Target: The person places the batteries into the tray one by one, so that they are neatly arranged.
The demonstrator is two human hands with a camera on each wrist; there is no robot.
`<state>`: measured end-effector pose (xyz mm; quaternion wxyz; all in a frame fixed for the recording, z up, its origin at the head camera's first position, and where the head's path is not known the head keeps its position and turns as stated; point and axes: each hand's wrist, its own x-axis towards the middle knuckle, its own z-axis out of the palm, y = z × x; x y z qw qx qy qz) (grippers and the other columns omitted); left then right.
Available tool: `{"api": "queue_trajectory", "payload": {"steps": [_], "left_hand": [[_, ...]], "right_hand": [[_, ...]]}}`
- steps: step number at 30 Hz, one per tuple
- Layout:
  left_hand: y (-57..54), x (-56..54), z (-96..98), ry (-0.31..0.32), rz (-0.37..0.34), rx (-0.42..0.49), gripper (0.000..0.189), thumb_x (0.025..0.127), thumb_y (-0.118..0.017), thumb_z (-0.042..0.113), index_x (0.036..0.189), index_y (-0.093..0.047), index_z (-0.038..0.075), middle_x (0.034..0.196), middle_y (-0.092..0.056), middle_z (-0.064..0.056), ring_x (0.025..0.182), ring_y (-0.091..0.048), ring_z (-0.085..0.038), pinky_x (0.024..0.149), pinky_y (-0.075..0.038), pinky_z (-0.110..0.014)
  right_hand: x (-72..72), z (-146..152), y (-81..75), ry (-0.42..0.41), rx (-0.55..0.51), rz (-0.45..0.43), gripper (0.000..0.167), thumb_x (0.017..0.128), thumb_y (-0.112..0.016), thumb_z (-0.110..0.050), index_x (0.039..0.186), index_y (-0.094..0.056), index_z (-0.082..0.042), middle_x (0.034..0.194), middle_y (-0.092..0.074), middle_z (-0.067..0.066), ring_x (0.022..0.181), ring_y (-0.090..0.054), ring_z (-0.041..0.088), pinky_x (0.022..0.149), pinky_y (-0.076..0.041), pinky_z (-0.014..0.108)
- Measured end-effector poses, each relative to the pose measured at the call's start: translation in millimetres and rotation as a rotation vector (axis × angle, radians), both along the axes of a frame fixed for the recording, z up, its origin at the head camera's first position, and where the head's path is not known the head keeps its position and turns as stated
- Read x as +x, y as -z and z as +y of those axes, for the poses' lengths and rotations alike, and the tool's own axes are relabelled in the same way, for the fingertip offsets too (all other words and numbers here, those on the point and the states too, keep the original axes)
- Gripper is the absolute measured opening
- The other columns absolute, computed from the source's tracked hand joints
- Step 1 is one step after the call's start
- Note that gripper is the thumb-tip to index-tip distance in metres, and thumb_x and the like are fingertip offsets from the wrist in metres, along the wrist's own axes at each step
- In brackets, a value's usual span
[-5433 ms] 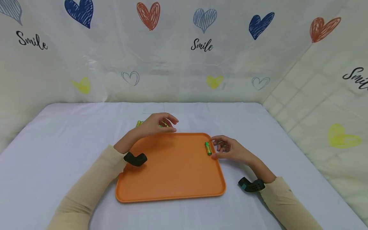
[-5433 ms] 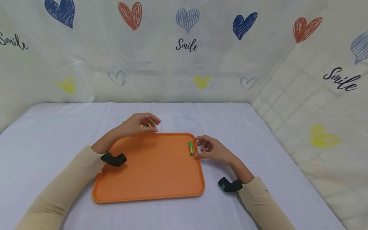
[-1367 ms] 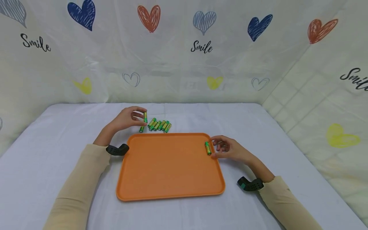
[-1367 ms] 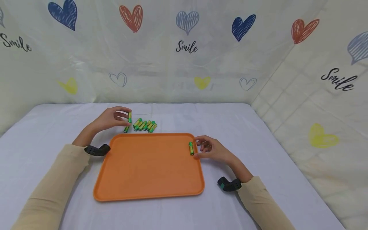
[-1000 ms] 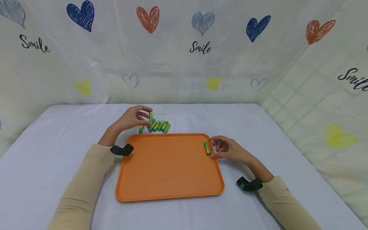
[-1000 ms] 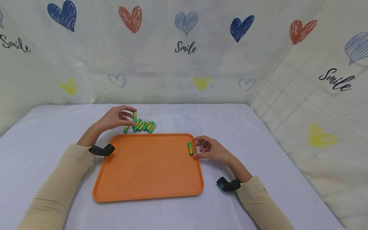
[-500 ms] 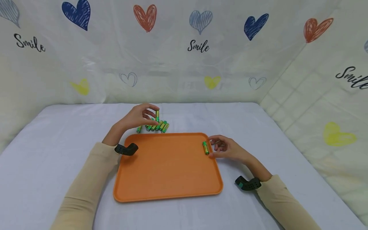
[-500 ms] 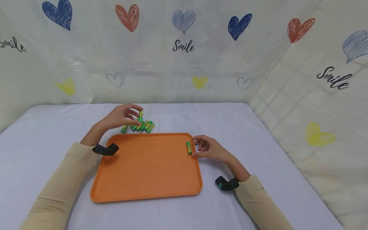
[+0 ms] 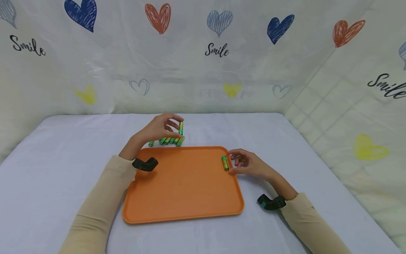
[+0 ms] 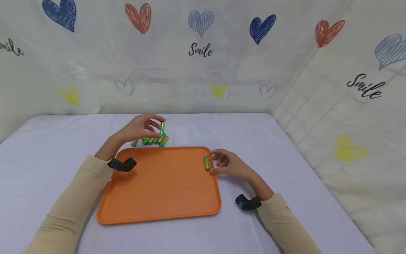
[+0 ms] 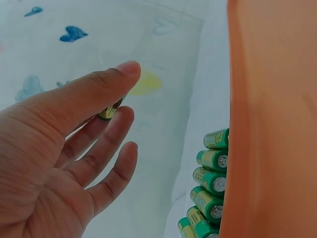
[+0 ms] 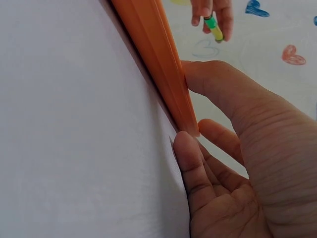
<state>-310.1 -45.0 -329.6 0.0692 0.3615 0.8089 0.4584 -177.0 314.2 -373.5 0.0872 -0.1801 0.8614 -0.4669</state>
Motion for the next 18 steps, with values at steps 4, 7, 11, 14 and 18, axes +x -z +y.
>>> {"api": "queue_trajectory", "payload": {"steps": [4,7,11,14,18], "left_hand": [[1.0,0.2,3.8,0.031,0.002,0.009,0.059,0.08,-0.083,0.016,0.131,-0.057,0.004,0.13,-0.058,-0.011,0.108,-0.063,-0.029,0.089,-0.054,-0.037],[1.7,0.4,7.1,0.049,0.008,0.01,0.059,0.08,-0.082,0.016,0.131,-0.057,0.003,0.13,-0.058,-0.011,0.108,-0.063,-0.033,0.088,-0.055,-0.035],[2.1,1.4,12.5,0.06,0.015,0.011,0.057,0.08,-0.082,0.016,0.13,-0.057,0.004,0.129,-0.058,-0.01,0.107,-0.063,-0.032,0.087,-0.055,-0.033],[3.1,2.2,17.5,0.072,0.001,0.018,0.056,0.08,-0.082,0.014,0.129,-0.058,0.005,0.129,-0.058,-0.009,0.106,-0.064,-0.027,0.086,-0.055,-0.033],[4.9,4.0,24.4,0.094,-0.013,0.017,0.056,0.079,-0.082,0.012,0.128,-0.058,0.004,0.13,-0.057,-0.01,0.105,-0.064,-0.024,0.086,-0.054,-0.035]], "right_hand": [[-0.2,-0.5,0.9,-0.001,0.002,0.002,0.056,0.082,-0.08,-0.012,0.132,-0.055,-0.004,0.109,-0.054,0.015,0.089,-0.051,0.022,0.073,-0.046,0.02],[-0.4,-0.8,0.4,-0.001,0.004,0.003,0.056,0.082,-0.08,-0.012,0.132,-0.055,-0.005,0.109,-0.054,0.015,0.089,-0.051,0.022,0.073,-0.046,0.02],[-0.7,-0.4,0.1,0.004,0.007,-0.002,0.055,0.082,-0.08,-0.012,0.131,-0.056,-0.005,0.108,-0.054,0.014,0.089,-0.051,0.022,0.073,-0.046,0.02],[-0.6,0.0,0.3,0.009,0.011,-0.009,0.055,0.082,-0.08,-0.012,0.131,-0.056,-0.006,0.108,-0.054,0.014,0.09,-0.051,0.022,0.073,-0.046,0.02],[-0.6,0.1,0.6,0.014,0.012,-0.017,0.055,0.082,-0.08,-0.013,0.131,-0.056,-0.005,0.108,-0.054,0.014,0.09,-0.051,0.023,0.073,-0.047,0.02]]}}
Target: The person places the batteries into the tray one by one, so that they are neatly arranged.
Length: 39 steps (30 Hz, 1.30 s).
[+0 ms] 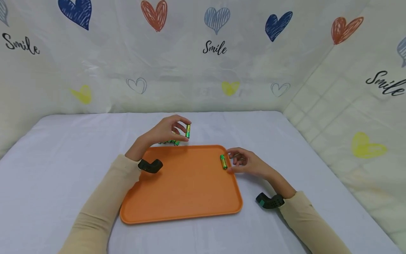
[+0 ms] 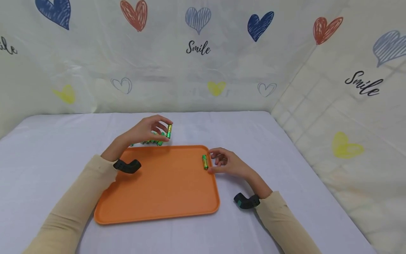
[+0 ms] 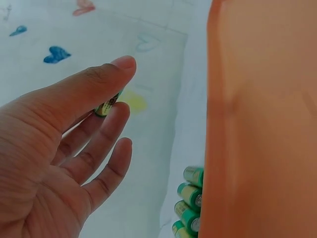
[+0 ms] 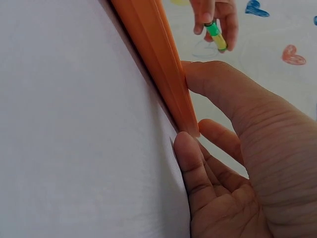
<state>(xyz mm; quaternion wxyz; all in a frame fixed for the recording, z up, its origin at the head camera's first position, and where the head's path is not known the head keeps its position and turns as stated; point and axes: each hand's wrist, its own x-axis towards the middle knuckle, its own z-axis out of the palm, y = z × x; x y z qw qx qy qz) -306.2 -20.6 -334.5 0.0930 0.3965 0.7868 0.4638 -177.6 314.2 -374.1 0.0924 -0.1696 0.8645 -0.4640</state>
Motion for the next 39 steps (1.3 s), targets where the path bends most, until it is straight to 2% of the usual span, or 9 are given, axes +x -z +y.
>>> {"api": "queue_trajectory", "payload": {"steps": [7,12,20,25,28,34,39], "left_hand": [[4.6,2.0,9.5,0.034,-0.002,-0.006,0.055,0.079,-0.082,0.012,0.128,-0.058,0.004,0.131,-0.056,-0.014,0.105,-0.063,-0.024,0.088,-0.053,-0.038],[7.4,5.1,14.2,0.063,-0.004,-0.015,0.053,0.081,-0.081,0.011,0.128,-0.058,0.004,0.13,-0.057,-0.012,0.105,-0.064,-0.023,0.089,-0.053,-0.037],[13.2,10.2,22.0,0.089,-0.112,0.045,0.054,0.08,-0.081,0.009,0.129,-0.058,0.003,0.129,-0.059,-0.01,0.106,-0.063,-0.029,0.089,-0.053,-0.035],[14.2,13.0,27.7,0.134,-0.153,0.069,0.054,0.081,-0.079,0.006,0.131,-0.057,0.004,0.133,-0.057,-0.013,0.106,-0.063,-0.024,0.088,-0.054,-0.036],[16.2,14.5,32.1,0.163,-0.183,0.074,0.055,0.082,-0.078,0.004,0.132,-0.055,0.001,0.132,-0.056,-0.017,0.106,-0.063,-0.024,0.088,-0.054,-0.035],[23.9,18.3,41.5,0.195,-0.188,0.042,0.056,0.082,-0.078,0.005,0.131,-0.054,-0.005,0.127,-0.059,-0.017,0.106,-0.063,-0.026,0.089,-0.053,-0.034],[31.0,22.7,47.2,0.206,-0.176,-0.031,0.054,0.083,-0.079,0.011,0.129,-0.055,-0.002,0.116,-0.064,-0.014,0.1,-0.065,-0.023,0.087,-0.054,-0.033]], "right_hand": [[-0.4,-0.7,-0.2,0.006,0.015,-0.008,0.056,0.083,-0.08,-0.015,0.132,-0.056,-0.006,0.11,-0.055,0.013,0.092,-0.051,0.025,0.074,-0.047,0.02],[-0.9,-0.7,-0.6,0.01,0.013,-0.011,0.056,0.083,-0.079,-0.014,0.132,-0.055,-0.006,0.11,-0.055,0.013,0.092,-0.051,0.025,0.074,-0.047,0.02],[-2.3,-0.8,0.0,0.004,0.011,-0.005,0.056,0.083,-0.08,-0.015,0.132,-0.056,-0.006,0.111,-0.055,0.013,0.091,-0.052,0.024,0.074,-0.048,0.02],[-2.5,-0.9,-0.3,0.009,0.012,-0.004,0.055,0.082,-0.08,-0.015,0.132,-0.056,-0.006,0.111,-0.056,0.012,0.091,-0.052,0.024,0.074,-0.048,0.02],[-2.3,-1.3,-1.2,0.013,0.014,-0.004,0.056,0.083,-0.08,-0.016,0.132,-0.056,-0.006,0.112,-0.056,0.012,0.091,-0.052,0.024,0.074,-0.048,0.02],[-2.2,-1.8,-1.5,0.012,0.008,-0.005,0.056,0.083,-0.079,-0.014,0.132,-0.055,-0.005,0.111,-0.056,0.013,0.09,-0.052,0.023,0.073,-0.048,0.02],[-2.0,-2.3,-1.5,0.012,0.005,-0.007,0.056,0.082,-0.08,-0.014,0.132,-0.056,-0.005,0.111,-0.055,0.013,0.09,-0.052,0.023,0.073,-0.047,0.02]]}}
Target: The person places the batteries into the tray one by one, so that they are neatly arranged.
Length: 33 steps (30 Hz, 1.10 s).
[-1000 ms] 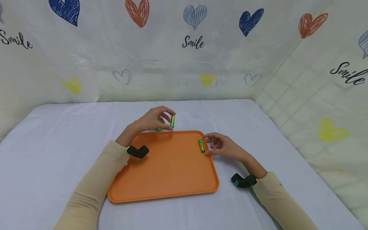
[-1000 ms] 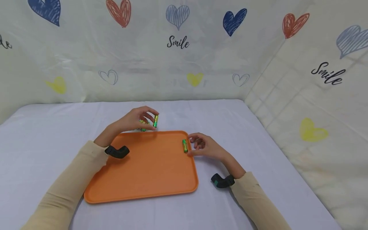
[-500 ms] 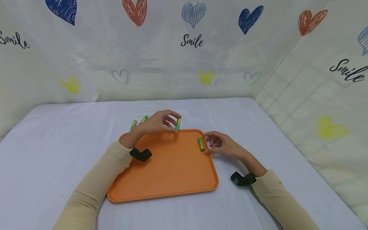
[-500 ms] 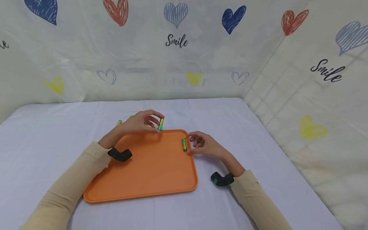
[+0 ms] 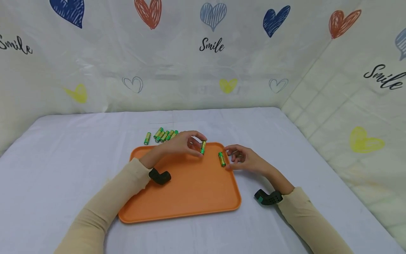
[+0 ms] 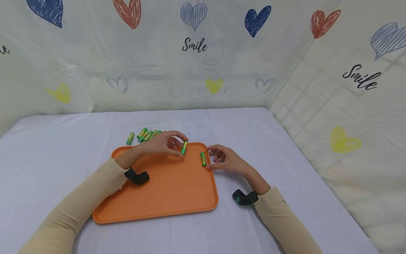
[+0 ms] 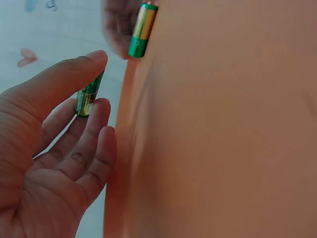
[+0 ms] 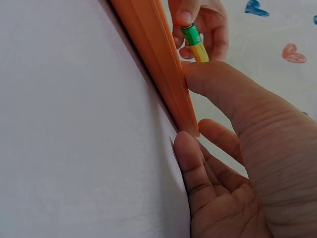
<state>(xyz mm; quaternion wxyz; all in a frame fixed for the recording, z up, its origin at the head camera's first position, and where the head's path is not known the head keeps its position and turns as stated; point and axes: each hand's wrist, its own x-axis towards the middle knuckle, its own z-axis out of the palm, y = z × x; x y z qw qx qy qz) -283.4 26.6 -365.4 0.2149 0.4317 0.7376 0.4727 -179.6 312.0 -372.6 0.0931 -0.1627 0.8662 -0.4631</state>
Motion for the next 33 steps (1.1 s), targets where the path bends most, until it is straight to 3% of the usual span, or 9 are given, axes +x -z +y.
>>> {"api": "queue_trajectory", "payload": {"steps": [5,10,17,24,33], "left_hand": [[5.4,6.0,7.1,0.007,0.017,-0.054,0.053,0.082,-0.08,0.014,0.127,-0.057,0.002,0.105,-0.068,-0.007,0.092,-0.067,-0.015,0.08,-0.054,-0.03],[7.6,9.5,11.8,0.021,0.025,-0.061,0.051,0.082,-0.08,0.012,0.126,-0.057,0.001,0.102,-0.067,-0.007,0.089,-0.065,-0.014,0.072,-0.053,-0.028],[6.9,18.3,19.5,0.032,0.066,-0.075,0.052,0.082,-0.078,0.008,0.128,-0.055,-0.002,0.118,-0.062,-0.012,0.096,-0.064,-0.016,0.081,-0.054,-0.025],[6.3,28.3,29.7,-0.026,0.05,-0.094,0.054,0.081,-0.081,0.013,0.127,-0.057,0.0,0.118,-0.063,-0.01,0.097,-0.064,-0.015,0.083,-0.054,-0.025],[10.0,37.5,42.9,-0.077,0.004,-0.093,0.05,0.081,-0.081,0.015,0.123,-0.058,0.0,0.102,-0.066,-0.006,0.088,-0.066,-0.012,0.076,-0.055,-0.024]], "right_hand": [[-1.2,1.7,2.1,-0.012,-0.012,0.0,0.056,0.083,-0.079,-0.014,0.132,-0.055,-0.004,0.111,-0.054,0.014,0.09,-0.052,0.023,0.074,-0.048,0.02],[-1.3,1.6,2.5,-0.012,-0.018,-0.008,0.056,0.083,-0.079,-0.014,0.133,-0.055,-0.004,0.11,-0.054,0.014,0.09,-0.052,0.022,0.075,-0.048,0.02],[-0.2,1.0,0.6,-0.01,-0.024,-0.005,0.056,0.082,-0.079,-0.013,0.132,-0.055,-0.004,0.11,-0.053,0.015,0.09,-0.052,0.022,0.075,-0.048,0.021],[0.3,1.4,-0.2,-0.014,-0.019,-0.001,0.056,0.082,-0.079,-0.012,0.132,-0.055,-0.004,0.11,-0.054,0.014,0.09,-0.052,0.023,0.075,-0.048,0.021],[0.2,3.6,3.0,-0.02,-0.031,0.01,0.056,0.082,-0.079,-0.012,0.132,-0.055,-0.004,0.11,-0.053,0.014,0.09,-0.052,0.022,0.075,-0.048,0.022]]}}
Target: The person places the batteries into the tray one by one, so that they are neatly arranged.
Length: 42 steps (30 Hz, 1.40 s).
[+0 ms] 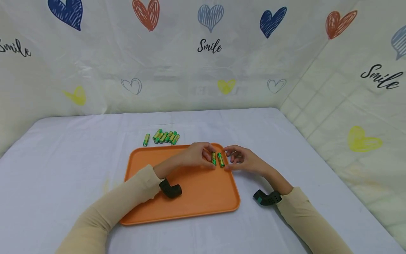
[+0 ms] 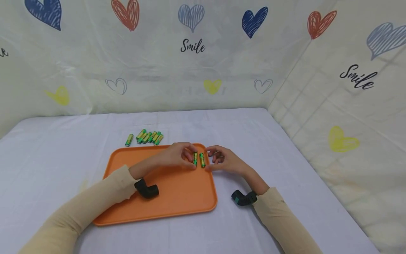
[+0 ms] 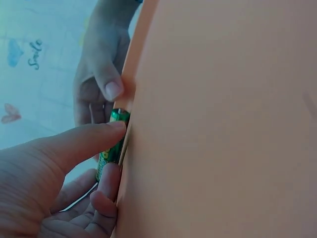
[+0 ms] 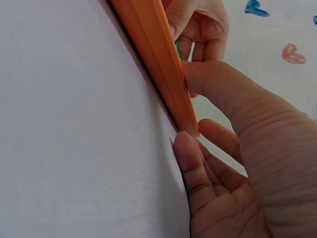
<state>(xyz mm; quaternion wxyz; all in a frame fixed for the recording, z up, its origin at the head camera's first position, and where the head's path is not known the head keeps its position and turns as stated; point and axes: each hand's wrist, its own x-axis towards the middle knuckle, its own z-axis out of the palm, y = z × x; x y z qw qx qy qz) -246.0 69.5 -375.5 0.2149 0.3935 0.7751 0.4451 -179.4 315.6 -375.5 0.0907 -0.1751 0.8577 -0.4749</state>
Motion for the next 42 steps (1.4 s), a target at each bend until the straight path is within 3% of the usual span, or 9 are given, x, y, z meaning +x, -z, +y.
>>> {"api": "queue_trajectory", "payload": {"steps": [5,11,27,42], "left_hand": [[1.7,2.7,7.5,-0.018,-0.023,-0.001,0.051,0.081,-0.082,0.015,0.124,-0.059,0.003,0.1,-0.066,-0.006,0.087,-0.065,-0.013,0.074,-0.054,-0.024],[4.6,3.6,12.5,0.016,-0.041,0.046,0.051,0.082,-0.08,0.013,0.127,-0.058,0.002,0.103,-0.065,-0.009,0.085,-0.064,-0.013,0.074,-0.054,-0.024],[5.5,3.6,16.9,0.033,0.04,0.018,0.052,0.083,-0.078,0.01,0.129,-0.056,-0.001,0.12,-0.06,-0.012,0.088,-0.064,-0.012,0.077,-0.054,-0.021],[-4.2,2.5,11.4,0.104,0.002,0.02,0.062,0.084,-0.078,0.01,0.137,-0.047,-0.001,0.131,-0.053,-0.016,0.097,-0.064,-0.018,0.083,-0.054,-0.023]], "right_hand": [[0.0,-0.4,0.7,-0.005,0.0,0.006,0.055,0.082,-0.079,-0.012,0.131,-0.056,-0.004,0.11,-0.054,0.015,0.09,-0.052,0.023,0.075,-0.048,0.022],[-0.4,-0.2,-0.1,-0.014,0.005,0.016,0.056,0.082,-0.08,-0.011,0.132,-0.055,-0.004,0.11,-0.055,0.014,0.089,-0.052,0.022,0.074,-0.048,0.022],[-0.2,-1.6,-1.2,-0.012,0.011,0.022,0.056,0.081,-0.08,-0.01,0.131,-0.056,-0.005,0.111,-0.056,0.013,0.089,-0.052,0.023,0.073,-0.048,0.022],[-1.3,-0.8,-0.6,-0.014,0.023,0.034,0.056,0.081,-0.08,-0.01,0.132,-0.056,-0.004,0.111,-0.057,0.013,0.089,-0.053,0.023,0.072,-0.048,0.021]]}}
